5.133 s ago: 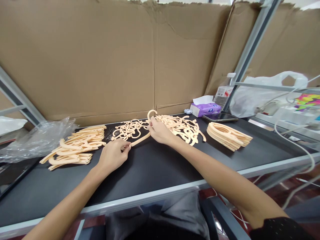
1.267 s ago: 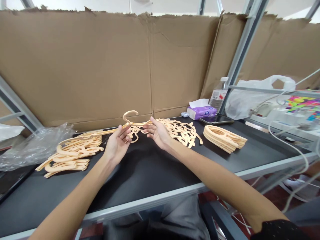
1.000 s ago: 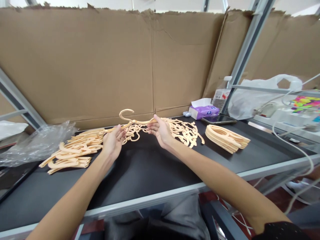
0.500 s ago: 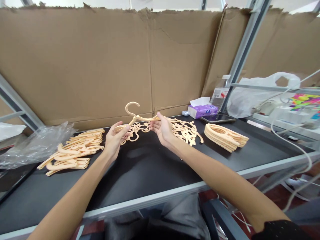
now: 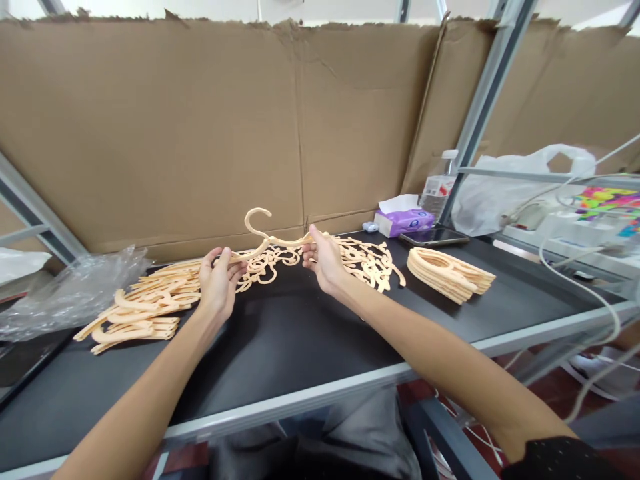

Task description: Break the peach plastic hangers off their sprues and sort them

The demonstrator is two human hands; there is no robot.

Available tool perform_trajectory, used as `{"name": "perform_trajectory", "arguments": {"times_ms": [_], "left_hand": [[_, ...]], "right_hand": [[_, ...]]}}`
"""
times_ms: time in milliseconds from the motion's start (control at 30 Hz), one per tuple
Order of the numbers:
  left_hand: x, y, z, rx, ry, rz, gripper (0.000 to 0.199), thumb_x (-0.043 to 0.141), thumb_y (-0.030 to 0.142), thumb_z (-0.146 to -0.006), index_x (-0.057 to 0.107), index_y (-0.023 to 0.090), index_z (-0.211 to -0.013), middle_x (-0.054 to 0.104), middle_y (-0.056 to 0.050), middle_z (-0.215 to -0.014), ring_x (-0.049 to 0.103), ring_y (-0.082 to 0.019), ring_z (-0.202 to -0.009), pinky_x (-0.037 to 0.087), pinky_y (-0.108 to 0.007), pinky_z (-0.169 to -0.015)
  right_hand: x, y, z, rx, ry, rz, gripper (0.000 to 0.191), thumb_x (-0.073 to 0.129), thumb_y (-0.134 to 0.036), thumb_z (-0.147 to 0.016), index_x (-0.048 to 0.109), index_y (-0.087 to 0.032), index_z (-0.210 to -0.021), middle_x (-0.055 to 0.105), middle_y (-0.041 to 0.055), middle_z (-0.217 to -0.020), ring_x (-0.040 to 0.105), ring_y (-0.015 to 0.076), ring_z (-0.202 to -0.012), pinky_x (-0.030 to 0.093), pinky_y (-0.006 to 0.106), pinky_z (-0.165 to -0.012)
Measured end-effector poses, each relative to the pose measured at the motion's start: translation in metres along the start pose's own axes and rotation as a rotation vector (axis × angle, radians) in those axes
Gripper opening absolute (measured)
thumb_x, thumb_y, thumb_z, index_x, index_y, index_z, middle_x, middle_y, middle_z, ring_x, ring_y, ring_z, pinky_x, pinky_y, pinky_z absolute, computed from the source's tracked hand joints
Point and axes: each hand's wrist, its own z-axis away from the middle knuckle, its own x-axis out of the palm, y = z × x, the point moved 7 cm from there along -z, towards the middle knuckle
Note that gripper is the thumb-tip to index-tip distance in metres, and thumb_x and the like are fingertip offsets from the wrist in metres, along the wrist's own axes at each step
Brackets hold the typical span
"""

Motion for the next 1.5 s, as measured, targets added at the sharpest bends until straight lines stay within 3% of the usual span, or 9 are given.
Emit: {"name": "perform_trajectory", "arguments": {"times_ms": [267,400,500,567,833,1133,1300,1400,1500], "left_hand": [[0.006,-0.005,0.001,0.090,-0.096,-0.253,0.013,0.061,0.023,-0.089,0.059,0.019,-0.102,0.064,0.002,-0.069,0.064,-0.011,-0.055,0.053,-0.021,-0.060],[0.012,-0.009,0.008,0.133,-0.161,-0.385,0.022,0.056,0.037,-0.092,0.064,0.022,-0.105,0.066,-0.001,-0.080,0.065,-0.013,-0.065,0.049,-0.019,-0.054],[0.018,-0.009,0.014,0.142,-0.198,-0.426,0.020,0.060,0.034,-0.090,0.065,0.022,-0.104,0.065,-0.001,-0.079,0.062,-0.014,-0.065,0.049,-0.019,-0.056],[0.020,-0.011,0.016,0.124,-0.220,-0.445,0.018,0.062,0.032,-0.089,0.065,0.021,-0.104,0.063,-0.001,-0.073,0.061,-0.014,-0.062,0.049,-0.020,-0.055],[0.024,-0.019,0.016,0.157,-0.351,-0.608,0.027,0.070,0.033,-0.080,0.067,0.020,-0.104,0.068,-0.002,-0.079,0.062,-0.018,-0.075,0.047,-0.025,-0.071],[0.030,-0.030,0.018,0.150,-0.454,-0.678,0.017,0.071,0.029,-0.077,0.074,0.021,-0.092,0.073,-0.007,-0.099,0.063,-0.024,-0.102,0.045,-0.032,-0.094],[0.030,-0.027,0.019,0.167,-0.446,-0.676,0.014,0.070,0.031,-0.079,0.075,0.022,-0.089,0.073,-0.006,-0.098,0.062,-0.026,-0.107,0.045,-0.035,-0.098],[0.026,-0.026,0.017,0.167,-0.418,-0.667,0.017,0.071,0.034,-0.079,0.074,0.020,-0.089,0.072,-0.006,-0.094,0.062,-0.025,-0.101,0.050,-0.033,-0.090],[0.023,-0.027,0.014,0.087,-0.368,-0.571,0.024,0.070,0.035,-0.081,0.072,0.019,-0.097,0.068,-0.007,-0.096,0.064,-0.021,-0.088,0.056,-0.030,-0.073]], "right_hand": [[0.009,0.009,-0.004,-0.103,-0.119,0.329,0.020,0.059,-0.037,-0.090,0.052,-0.021,-0.081,0.052,-0.0069,-0.056,0.045,0.0066,-0.041,0.035,0.018,-0.038],[0.026,0.027,0.009,-0.098,-0.409,0.705,0.030,0.055,-0.044,-0.092,0.059,-0.019,-0.076,0.049,-0.0058,-0.049,0.046,0.0092,-0.041,0.035,0.021,-0.043],[0.040,0.038,0.028,-0.171,-0.689,1.015,0.047,0.047,-0.052,-0.095,0.063,-0.017,-0.069,0.059,-0.0002,-0.057,0.055,0.0117,-0.055,0.040,0.023,-0.057],[0.043,0.039,0.037,-0.260,-0.766,1.199,0.055,0.042,-0.058,-0.095,0.063,-0.017,-0.065,0.062,0.0022,-0.063,0.056,0.0135,-0.060,0.039,0.025,-0.062],[0.043,0.030,0.045,-0.466,-0.751,1.524,0.064,0.033,-0.068,-0.093,0.072,-0.020,-0.077,0.067,0.0097,-0.073,0.061,0.0221,-0.068,0.035,0.030,-0.066],[0.044,0.018,0.048,-0.502,-0.789,1.583,0.063,0.033,-0.062,-0.096,0.071,-0.019,-0.069,0.064,0.0081,-0.065,0.058,0.0193,-0.064,0.032,0.030,-0.063],[0.043,0.005,0.042,-0.615,-0.659,1.600,0.066,0.030,-0.055,-0.099,0.067,-0.017,-0.062,0.063,0.0083,-0.061,0.055,0.0181,-0.061,0.028,0.030,-0.060],[0.041,0.004,0.037,-0.673,-0.576,1.605,0.049,0.038,-0.043,-0.099,0.069,-0.018,-0.071,0.068,0.0077,-0.073,0.058,0.0185,-0.069,0.030,0.029,-0.063],[0.041,0.010,0.035,-0.716,-0.592,1.556,0.029,0.044,-0.031,-0.097,0.069,-0.019,-0.086,0.070,0.0084,-0.091,0.060,0.0194,-0.081,0.035,0.029,-0.070]]}}
